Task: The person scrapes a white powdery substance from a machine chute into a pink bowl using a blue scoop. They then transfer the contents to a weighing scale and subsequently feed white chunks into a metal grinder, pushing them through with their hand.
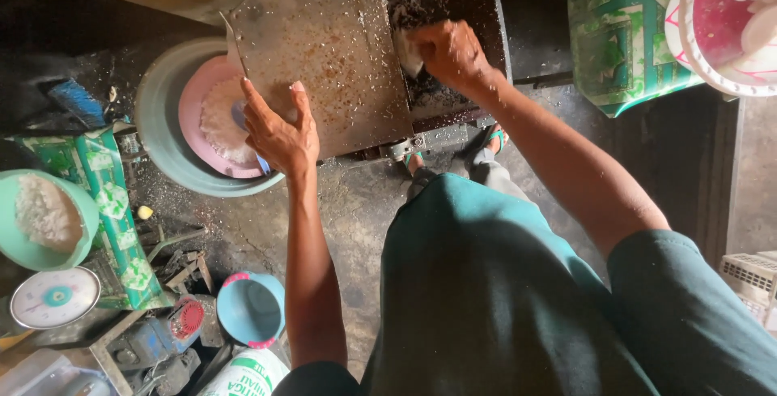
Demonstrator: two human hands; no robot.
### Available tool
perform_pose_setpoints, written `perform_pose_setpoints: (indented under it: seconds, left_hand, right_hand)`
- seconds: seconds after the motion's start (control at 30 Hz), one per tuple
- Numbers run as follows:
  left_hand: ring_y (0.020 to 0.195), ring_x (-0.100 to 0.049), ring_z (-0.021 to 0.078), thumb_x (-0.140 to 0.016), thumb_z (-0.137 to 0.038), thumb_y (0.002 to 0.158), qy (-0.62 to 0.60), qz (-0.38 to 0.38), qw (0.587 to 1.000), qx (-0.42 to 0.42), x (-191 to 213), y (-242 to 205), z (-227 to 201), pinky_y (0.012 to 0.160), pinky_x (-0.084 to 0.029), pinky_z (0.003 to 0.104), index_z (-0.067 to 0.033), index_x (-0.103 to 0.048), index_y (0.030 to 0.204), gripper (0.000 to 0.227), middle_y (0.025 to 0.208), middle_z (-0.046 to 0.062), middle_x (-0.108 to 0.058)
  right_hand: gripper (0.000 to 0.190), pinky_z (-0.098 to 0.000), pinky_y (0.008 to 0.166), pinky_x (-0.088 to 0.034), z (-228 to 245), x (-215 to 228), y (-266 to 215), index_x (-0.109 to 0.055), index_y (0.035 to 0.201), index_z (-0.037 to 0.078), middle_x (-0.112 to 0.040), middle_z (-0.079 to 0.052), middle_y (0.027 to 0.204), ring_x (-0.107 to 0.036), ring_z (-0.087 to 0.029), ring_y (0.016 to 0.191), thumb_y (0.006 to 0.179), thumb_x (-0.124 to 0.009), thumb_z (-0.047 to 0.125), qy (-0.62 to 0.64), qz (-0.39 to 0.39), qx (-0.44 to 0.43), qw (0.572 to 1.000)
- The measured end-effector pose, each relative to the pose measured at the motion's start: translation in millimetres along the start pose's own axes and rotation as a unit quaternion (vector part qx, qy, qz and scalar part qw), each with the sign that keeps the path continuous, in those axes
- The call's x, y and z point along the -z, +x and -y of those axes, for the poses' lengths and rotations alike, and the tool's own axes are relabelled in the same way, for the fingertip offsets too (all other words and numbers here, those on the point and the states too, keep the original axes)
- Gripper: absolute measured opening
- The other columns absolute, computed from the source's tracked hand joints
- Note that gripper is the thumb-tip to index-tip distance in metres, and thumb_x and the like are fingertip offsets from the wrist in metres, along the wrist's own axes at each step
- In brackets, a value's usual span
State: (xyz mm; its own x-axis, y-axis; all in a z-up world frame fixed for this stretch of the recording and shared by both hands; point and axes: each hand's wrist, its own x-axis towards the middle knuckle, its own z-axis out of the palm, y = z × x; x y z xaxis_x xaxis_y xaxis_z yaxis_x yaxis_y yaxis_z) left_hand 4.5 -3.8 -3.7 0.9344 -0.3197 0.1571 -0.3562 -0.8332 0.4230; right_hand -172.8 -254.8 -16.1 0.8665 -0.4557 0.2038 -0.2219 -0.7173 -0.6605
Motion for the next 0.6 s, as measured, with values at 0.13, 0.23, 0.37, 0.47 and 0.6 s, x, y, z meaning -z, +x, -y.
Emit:
perform_pose_setpoints:
  seconds: [0.13,0.23,0.37,0.47,0.6]
  left_hand:
    - [0.118,-0.063,0.0334,-0.054,-0.070,0.096,-0.007,0.008,1.000,0.003,-0.8,1.3,1.6,0.096,-0.045,0.051,-0.0195,-0.030,0.155,0.081,0.139,0.018,-0.060]
    - [0.121,-0.063,0.0331,-0.055,-0.070,0.096,-0.006,0.003,1.000,0.001,-3.7,0.4,4.6,0.099,-0.045,0.053,-0.0204,-0.030,0.155,0.081,0.140,0.017,-0.060]
    - [0.117,-0.066,0.0327,-0.056,-0.069,0.097,-0.006,-0.017,1.000,-0.017,-3.1,-0.1,3.3,0.096,-0.047,0.053,-0.0196,-0.032,0.155,0.080,0.137,0.015,-0.063]
    - [0.115,-0.066,0.0325,-0.055,-0.071,0.097,0.001,-0.016,1.000,-0.013,-5.6,0.2,3.9,0.095,-0.048,0.051,-0.0206,-0.031,0.155,0.080,0.136,0.016,-0.063]
    - [0.115,-0.067,0.0327,-0.059,-0.068,0.097,0.005,-0.013,1.000,-0.012,-7.1,1.1,6.7,0.096,-0.049,0.051,-0.0208,-0.030,0.155,0.081,0.136,0.017,-0.063]
  right_hand:
    - [0.033,-0.0446,0.048,-0.045,2.3,-15.6,-5.1,-0.078,0.108,0.016,-0.071,-0.013,0.077,-0.066,-0.033,0.063,0.086,-0.057,0.004,-0.048,-0.002,-0.076,0.996]
    - [0.030,-0.0433,0.043,-0.040,7.6,-15.9,-1.5,-0.076,0.094,0.021,-0.058,-0.007,0.061,-0.051,-0.027,0.050,0.085,-0.053,0.004,-0.065,0.003,-0.096,0.993]
    - [0.030,-0.0329,0.047,-0.050,-26.4,-47.1,7.9,-0.080,0.095,0.038,-0.077,0.010,0.079,-0.068,-0.012,0.058,0.096,-0.058,0.017,-0.109,-0.005,-0.178,0.978]
    - [0.034,-0.0430,0.051,-0.059,-12.0,-36.1,18.8,-0.081,0.107,0.033,-0.078,-0.004,0.083,-0.074,-0.026,0.067,0.092,-0.059,0.013,-0.180,0.064,-0.164,0.968]
    - [0.027,-0.0395,0.046,-0.053,-34.2,-57.8,13.5,-0.069,0.078,0.026,-0.071,0.001,0.069,-0.065,-0.022,0.057,0.090,-0.056,0.006,-0.186,0.068,-0.136,0.971]
